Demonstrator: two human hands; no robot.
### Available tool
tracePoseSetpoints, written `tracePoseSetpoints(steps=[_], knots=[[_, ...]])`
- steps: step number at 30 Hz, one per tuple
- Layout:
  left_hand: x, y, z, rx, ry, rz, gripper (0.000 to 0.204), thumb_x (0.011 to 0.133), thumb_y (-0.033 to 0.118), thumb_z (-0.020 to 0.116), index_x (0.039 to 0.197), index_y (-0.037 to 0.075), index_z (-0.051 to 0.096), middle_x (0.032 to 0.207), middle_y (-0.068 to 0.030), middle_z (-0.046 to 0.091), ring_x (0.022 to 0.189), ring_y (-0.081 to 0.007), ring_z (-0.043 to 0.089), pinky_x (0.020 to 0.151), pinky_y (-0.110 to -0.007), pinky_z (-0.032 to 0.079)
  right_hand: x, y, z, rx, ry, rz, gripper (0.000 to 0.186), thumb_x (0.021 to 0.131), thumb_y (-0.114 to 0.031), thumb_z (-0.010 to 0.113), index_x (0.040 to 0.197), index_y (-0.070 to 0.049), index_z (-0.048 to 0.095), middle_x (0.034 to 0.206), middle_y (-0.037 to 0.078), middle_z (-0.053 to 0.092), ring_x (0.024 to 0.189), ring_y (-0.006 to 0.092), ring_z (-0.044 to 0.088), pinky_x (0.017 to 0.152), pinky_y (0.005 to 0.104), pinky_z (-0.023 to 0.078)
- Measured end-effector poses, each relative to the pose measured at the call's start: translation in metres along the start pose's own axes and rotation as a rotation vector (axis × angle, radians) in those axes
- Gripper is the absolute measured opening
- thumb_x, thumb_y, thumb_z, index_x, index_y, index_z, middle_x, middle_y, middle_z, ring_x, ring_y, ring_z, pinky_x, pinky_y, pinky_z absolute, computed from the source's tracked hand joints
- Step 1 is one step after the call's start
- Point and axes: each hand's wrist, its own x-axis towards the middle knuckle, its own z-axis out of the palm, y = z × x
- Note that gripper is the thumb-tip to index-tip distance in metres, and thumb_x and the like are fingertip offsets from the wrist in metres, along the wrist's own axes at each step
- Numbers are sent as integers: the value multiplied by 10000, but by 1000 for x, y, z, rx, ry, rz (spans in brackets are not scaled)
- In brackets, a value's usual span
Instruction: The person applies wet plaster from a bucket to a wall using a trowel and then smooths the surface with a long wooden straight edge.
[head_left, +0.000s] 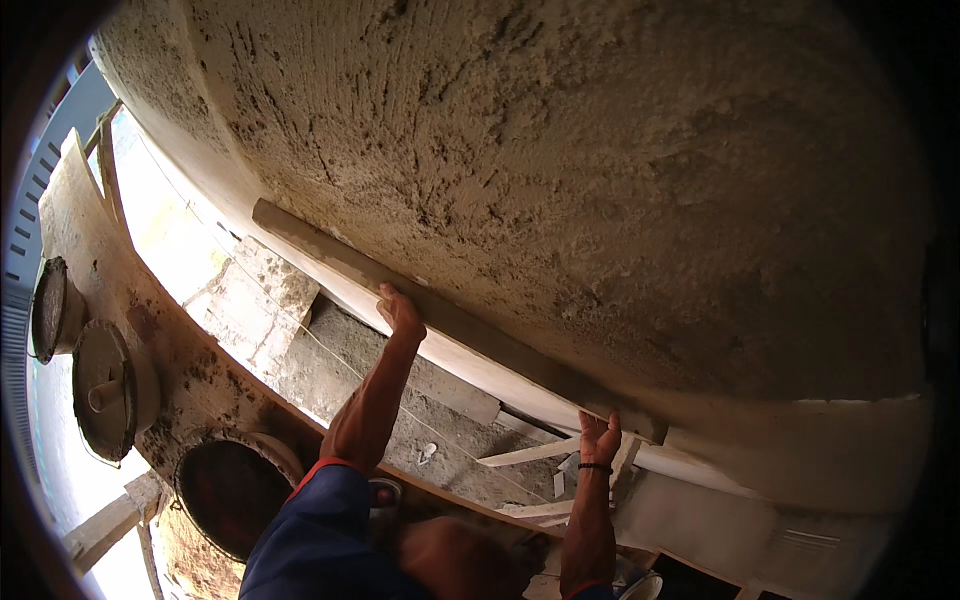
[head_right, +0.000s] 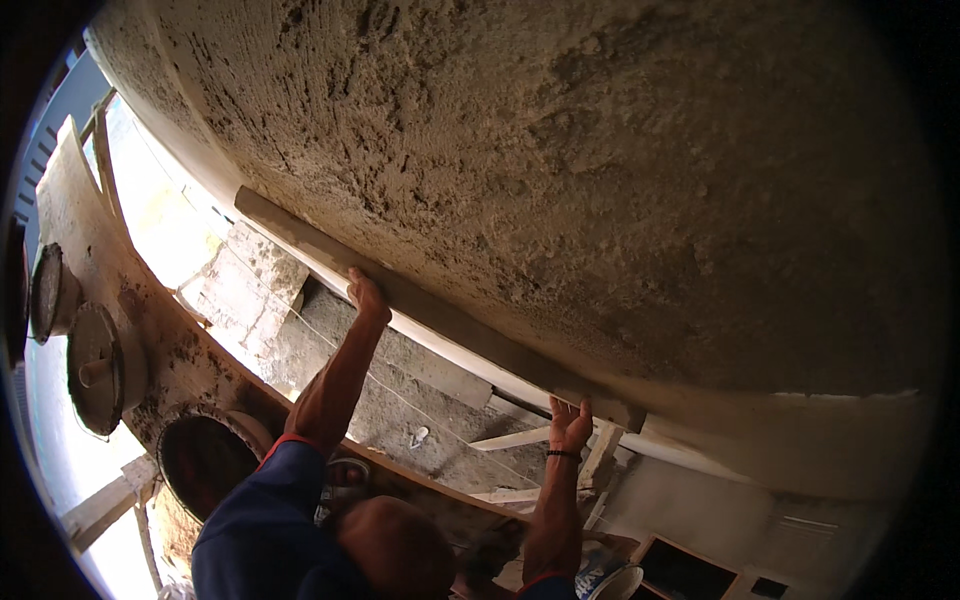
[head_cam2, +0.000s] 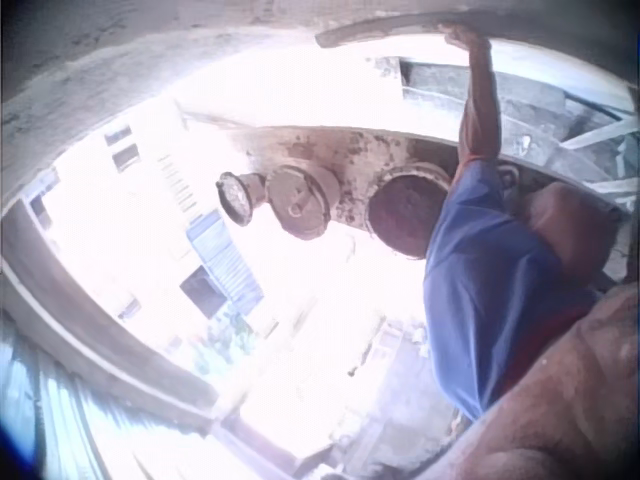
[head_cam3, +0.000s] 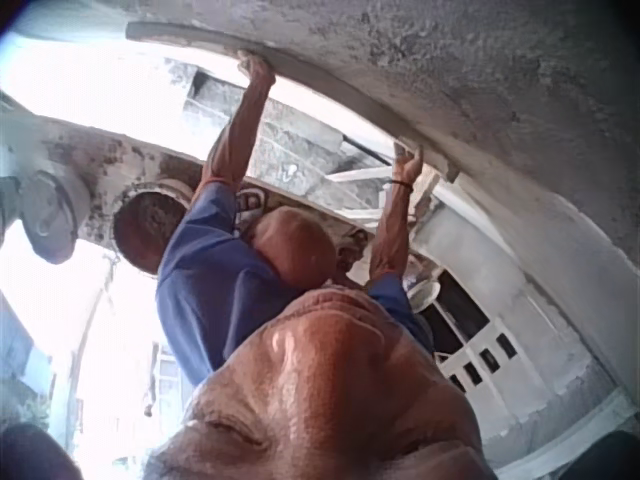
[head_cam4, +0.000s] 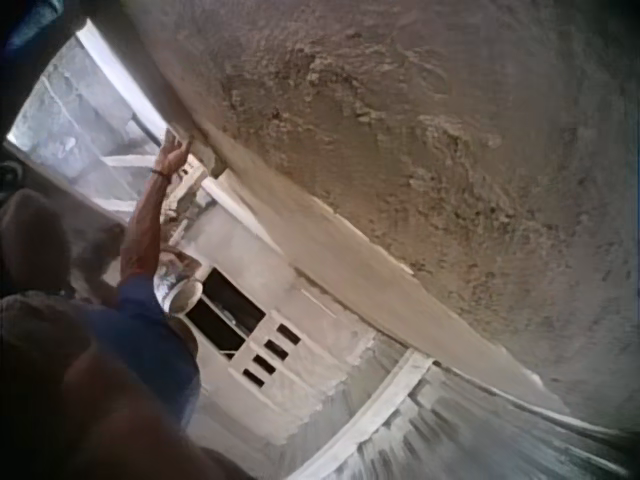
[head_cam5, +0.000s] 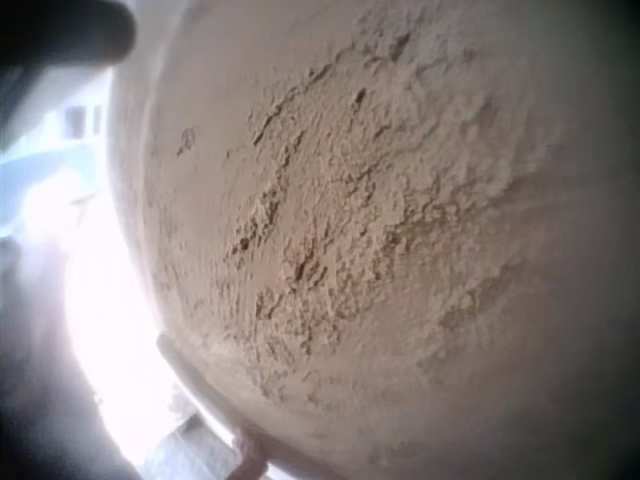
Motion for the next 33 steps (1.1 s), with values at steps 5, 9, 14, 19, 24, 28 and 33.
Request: tracePoseSetpoints(steps=[5,9,14,19,24,28,33], knots=[[41,123,-21,-22,-122,259,644,960,508,339,1195,-76,476,1144,-212,544,963,-310,581,838,-392,515,-55,47,114,-18,-39,58,432,971,-248,447,1357,-76,353,1378,145,376,1276,362,371,1053,579,328],[33,152,-23,11,-57,265,694,952,524,341,1220,-105,457,1205,-224,523,1016,-328,580,848,-407,523,-70,49,128,-6,-56,66,431,948,-194,497,1341,-69,372,1356,145,408,1258,348,404,1030,559,365],[24,97,-23,61,-78,216,766,928,576,360,1295,-97,375,1262,-227,494,1086,-321,548,906,-415,483,-47,21,80,-31,-42,1,406,941,-225,499,1295,-40,430,1300,144,470,1206,343,459,998,534,408],[-65,-24,0,122,-78,114,782,915,597,379,1290,-87,331,1282,-239,437,1132,-321,467,949,-435,406,7,-48,-17,63,139,-70,346,941,-286,477,1213,-77,521,1243,126,541,1191,309,469,1010,531,386],[-90,9,11,123,-78,143,775,913,595,393,1239,-107,358,1197,-248,471,1034,-307,505,880,-421,438,1,-56,-21,7,58,-130,358,930,-283,498,1224,-78,507,1250,102,527,1176,308,480,993,535,393],[-78,113,1,37,-105,345,644,942,523,383,1103,-93,484,1034,-201,547,884,-266,551,751,-390,491,-55,-29,94,-8,18,-201,377,898,-252,553,1233,-90,492,1238,88,521,1157,287,487,968,523,412],[-67,162,-7,-41,-243,442,563,976,440,362,1060,-93,523,937,-172,592,767,-237,580,659,-359,506,-91,-20,145,21,-34,-198,403,863,-206,605,1234,-100,489,1233,78,516,1135,288,498,933,510,438]])
